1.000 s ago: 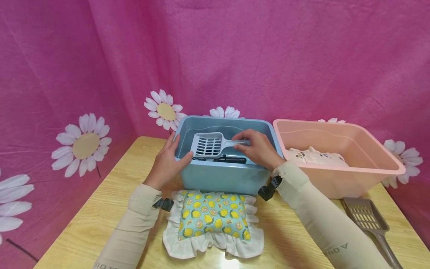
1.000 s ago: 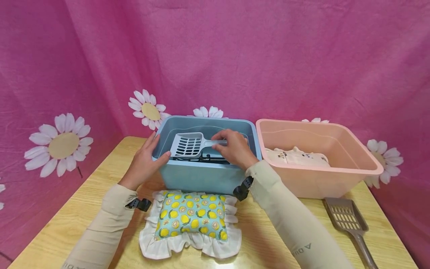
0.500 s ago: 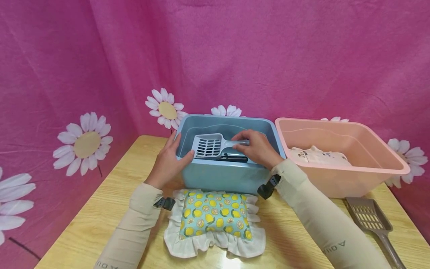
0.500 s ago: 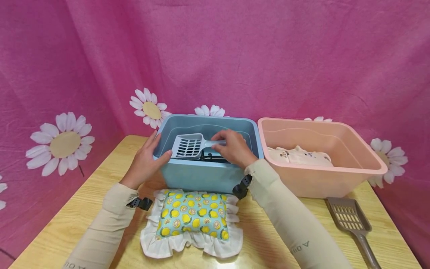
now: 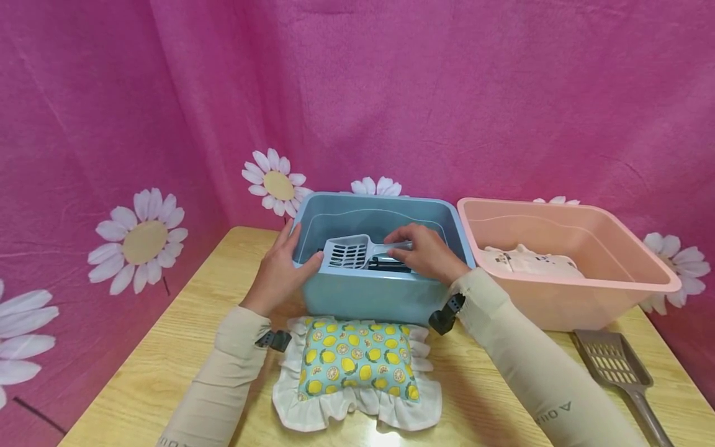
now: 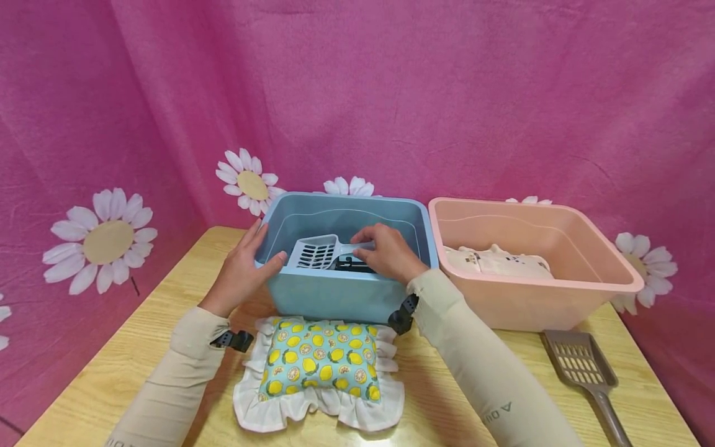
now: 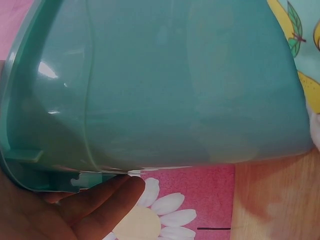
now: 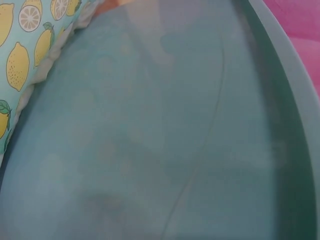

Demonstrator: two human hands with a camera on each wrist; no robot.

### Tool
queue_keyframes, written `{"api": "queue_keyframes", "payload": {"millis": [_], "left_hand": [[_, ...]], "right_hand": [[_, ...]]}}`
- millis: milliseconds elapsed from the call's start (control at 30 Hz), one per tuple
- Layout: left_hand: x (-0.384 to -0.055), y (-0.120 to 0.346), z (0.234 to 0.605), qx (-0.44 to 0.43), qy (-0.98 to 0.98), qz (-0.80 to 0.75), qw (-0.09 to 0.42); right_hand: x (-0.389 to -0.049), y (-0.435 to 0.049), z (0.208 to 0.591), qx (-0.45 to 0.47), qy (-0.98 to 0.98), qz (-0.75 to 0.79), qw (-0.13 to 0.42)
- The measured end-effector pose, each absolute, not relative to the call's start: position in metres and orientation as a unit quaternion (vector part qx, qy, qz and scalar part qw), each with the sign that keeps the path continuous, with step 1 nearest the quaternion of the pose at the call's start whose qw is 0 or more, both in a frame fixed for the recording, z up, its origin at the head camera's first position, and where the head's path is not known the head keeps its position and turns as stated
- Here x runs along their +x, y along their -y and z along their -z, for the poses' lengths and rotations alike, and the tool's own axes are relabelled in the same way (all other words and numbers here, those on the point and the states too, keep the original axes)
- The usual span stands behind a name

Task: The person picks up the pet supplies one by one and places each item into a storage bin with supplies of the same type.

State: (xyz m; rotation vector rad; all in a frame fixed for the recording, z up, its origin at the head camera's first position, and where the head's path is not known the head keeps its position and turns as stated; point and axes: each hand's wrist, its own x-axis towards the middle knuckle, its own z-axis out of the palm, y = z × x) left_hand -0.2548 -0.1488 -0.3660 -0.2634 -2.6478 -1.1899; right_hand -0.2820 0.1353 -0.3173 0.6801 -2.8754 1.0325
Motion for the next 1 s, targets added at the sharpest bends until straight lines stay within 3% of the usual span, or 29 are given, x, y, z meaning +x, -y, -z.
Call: {"api": "queue_keyframes", "payload": {"millis": [1000], "left_hand": [[-0.255, 0.15, 0.3671, -0.099, 0.899, 0.408, 0.127]], "right_hand": [[-0.2822, -0.134, 0.3207, 0.235, 0.914, -0.33, -0.011]]}}
